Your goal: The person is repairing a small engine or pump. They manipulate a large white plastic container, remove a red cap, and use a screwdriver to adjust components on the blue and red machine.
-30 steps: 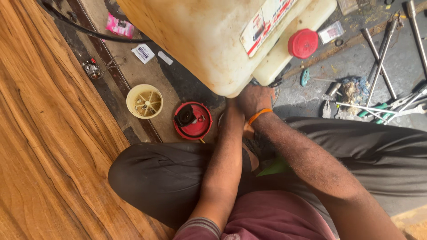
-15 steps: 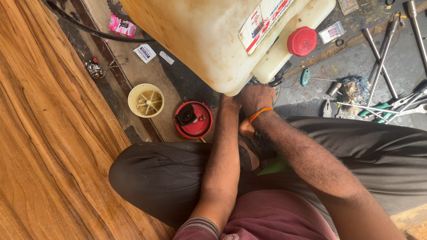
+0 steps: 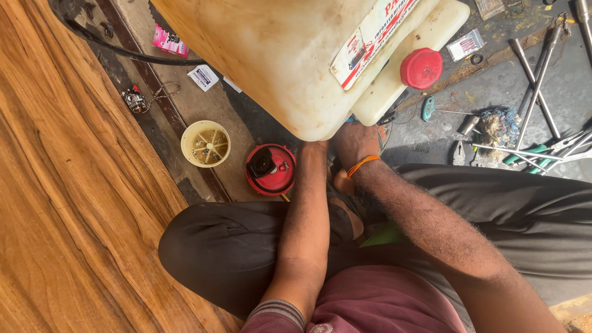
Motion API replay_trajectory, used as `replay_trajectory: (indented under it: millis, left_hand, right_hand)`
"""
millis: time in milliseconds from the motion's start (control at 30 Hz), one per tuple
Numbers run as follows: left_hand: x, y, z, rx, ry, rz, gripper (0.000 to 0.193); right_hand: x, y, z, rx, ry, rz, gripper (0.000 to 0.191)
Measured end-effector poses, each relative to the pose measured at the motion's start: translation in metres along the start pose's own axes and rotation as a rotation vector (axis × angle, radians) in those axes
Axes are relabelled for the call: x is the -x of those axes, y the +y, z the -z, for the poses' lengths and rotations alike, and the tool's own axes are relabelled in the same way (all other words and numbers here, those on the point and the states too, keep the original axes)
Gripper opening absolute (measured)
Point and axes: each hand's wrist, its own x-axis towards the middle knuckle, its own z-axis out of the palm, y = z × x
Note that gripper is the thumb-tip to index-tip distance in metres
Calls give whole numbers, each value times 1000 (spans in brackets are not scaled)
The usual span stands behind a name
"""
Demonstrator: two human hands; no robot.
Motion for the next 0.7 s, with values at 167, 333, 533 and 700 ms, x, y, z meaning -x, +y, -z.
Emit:
replay_trajectory:
  millis: [167,333,533,700]
  left_hand:
    - [2,1,-8,50,13,15,39]
    - [9,4,2,232,125,66,37]
    - [51,-4,33,-86,546,-56,25]
    - [102,-49,5,-637,268,254,15]
  right_hand:
    - [4,-1,12,-34,-39,-36,15]
    - [29,12,13,-129,96,19,36]
    - [80,57,-20,-647,311,70,37]
    - [61,100,-53,-1074,-67,99,53]
